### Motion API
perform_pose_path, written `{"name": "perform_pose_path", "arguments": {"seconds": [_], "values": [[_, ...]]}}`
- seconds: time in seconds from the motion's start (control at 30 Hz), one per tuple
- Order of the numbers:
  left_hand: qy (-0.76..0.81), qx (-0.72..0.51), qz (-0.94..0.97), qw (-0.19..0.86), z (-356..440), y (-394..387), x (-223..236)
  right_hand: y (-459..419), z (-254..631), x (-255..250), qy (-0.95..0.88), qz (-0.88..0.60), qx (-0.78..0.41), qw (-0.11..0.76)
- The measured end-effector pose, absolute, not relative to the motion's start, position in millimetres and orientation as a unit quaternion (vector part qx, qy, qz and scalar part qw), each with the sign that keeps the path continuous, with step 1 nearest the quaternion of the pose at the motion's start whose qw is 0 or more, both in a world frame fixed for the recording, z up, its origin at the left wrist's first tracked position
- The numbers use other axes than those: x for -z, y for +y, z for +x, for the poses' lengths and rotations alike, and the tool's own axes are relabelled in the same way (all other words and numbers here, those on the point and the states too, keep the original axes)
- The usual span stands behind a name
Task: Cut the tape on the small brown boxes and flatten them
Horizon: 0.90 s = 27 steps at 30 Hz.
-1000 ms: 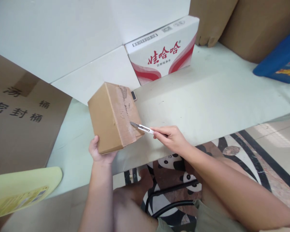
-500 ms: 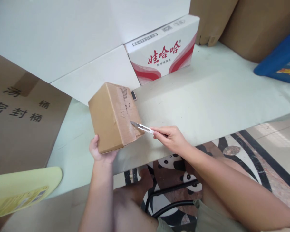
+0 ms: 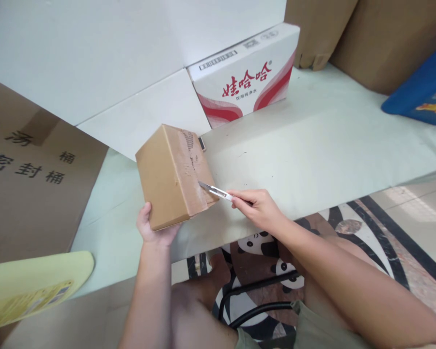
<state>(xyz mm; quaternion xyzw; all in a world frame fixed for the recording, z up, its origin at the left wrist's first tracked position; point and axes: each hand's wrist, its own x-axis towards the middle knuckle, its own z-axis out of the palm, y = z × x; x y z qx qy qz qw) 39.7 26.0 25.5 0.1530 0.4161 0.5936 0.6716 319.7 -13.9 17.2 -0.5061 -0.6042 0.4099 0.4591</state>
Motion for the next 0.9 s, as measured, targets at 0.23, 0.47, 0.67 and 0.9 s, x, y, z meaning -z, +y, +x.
{"name": "perform_pose_path", "arguments": {"seconds": [0.23,0.47,0.67,0.9], "values": [[0.409,-0.599,0.156,0.67,40.8,25.1,-25.0,-14.7,319.7,-19.0,-0.605,-0.506,-0.413,0.455],[0.412,-0.594,0.16,0.672,38.5,25.7,-22.6,-14.5,318.9,-16.9,-0.613,-0.501,-0.415,0.448],[0.417,-0.595,0.141,0.673,39.5,26.5,-23.8,-15.1,318.5,-18.3,-0.607,-0.499,-0.421,0.452],[0.421,-0.587,0.165,0.671,36.9,26.3,-20.9,-14.9,319.4,-18.2,-0.609,-0.5,-0.422,0.449]]}}
